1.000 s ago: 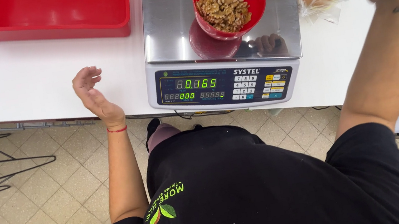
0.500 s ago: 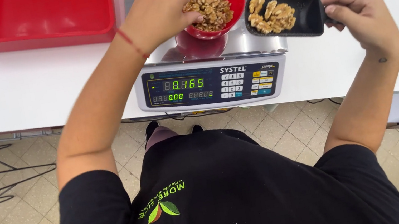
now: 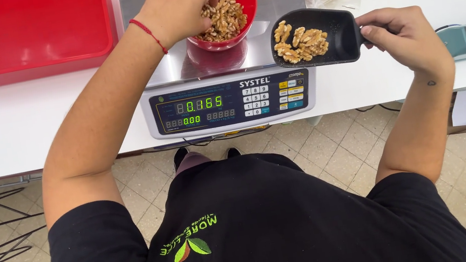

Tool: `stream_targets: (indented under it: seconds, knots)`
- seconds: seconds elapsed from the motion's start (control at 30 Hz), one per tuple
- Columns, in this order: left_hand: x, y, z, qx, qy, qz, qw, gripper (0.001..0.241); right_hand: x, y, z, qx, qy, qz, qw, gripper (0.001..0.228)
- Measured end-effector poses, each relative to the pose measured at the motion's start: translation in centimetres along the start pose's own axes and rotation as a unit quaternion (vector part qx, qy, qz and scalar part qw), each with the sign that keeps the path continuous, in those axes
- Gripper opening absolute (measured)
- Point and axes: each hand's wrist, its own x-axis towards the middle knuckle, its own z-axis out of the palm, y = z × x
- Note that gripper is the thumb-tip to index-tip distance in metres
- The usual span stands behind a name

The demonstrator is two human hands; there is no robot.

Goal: Measuring and weighing walnuts from a bulk bag into a bowl using a scoop and a digital scale at a service counter.

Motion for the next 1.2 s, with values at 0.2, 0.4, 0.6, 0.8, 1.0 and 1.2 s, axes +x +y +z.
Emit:
stream_targets:
  seconds: [0.2, 0.4, 0.6, 0.8, 1.0, 1.2]
  knots:
    - [0.4, -0.4, 0.7, 0.036, 0.05, 0.01, 0.998, 0.034, 1.0, -0.6, 0.6, -0.002, -0.024, -0.019, 1.0, 0.02]
    - [-0.9, 3.5, -3.9, -0.055, 0.163, 0.071, 0.983, 0.019, 2.0, -1.9, 1.4, 0.003, -0.046, -0.038, 0.998, 0.02]
    - [-0.9, 11.1, -6.6, -0.178, 0.152, 0.199, 0.952, 0.016, 3.0, -2.9, 2.5, -0.007, -0.071, -0.059, 0.996, 0.022]
    - [0.3, 13.1, -4.4, -0.137, 0.132, 0.204, 0.96, 0.017, 3.1, -3.5, 3.1, -0.033, -0.083, -0.051, 0.995, 0.023]
    - [-7.1, 11.9, -9.6, -0.19, 0.261, 0.19, 0.927, 0.023, 1.8, -2.8, 2.7, -0.032, -0.086, -0.081, 0.993, 0.022]
    - [-15.9, 9.4, -4.6, -0.282, 0.428, 0.068, 0.856, 0.02, -1.0, -1.2, 2.5, -0.036, -0.024, -0.052, 0.998, 0.022]
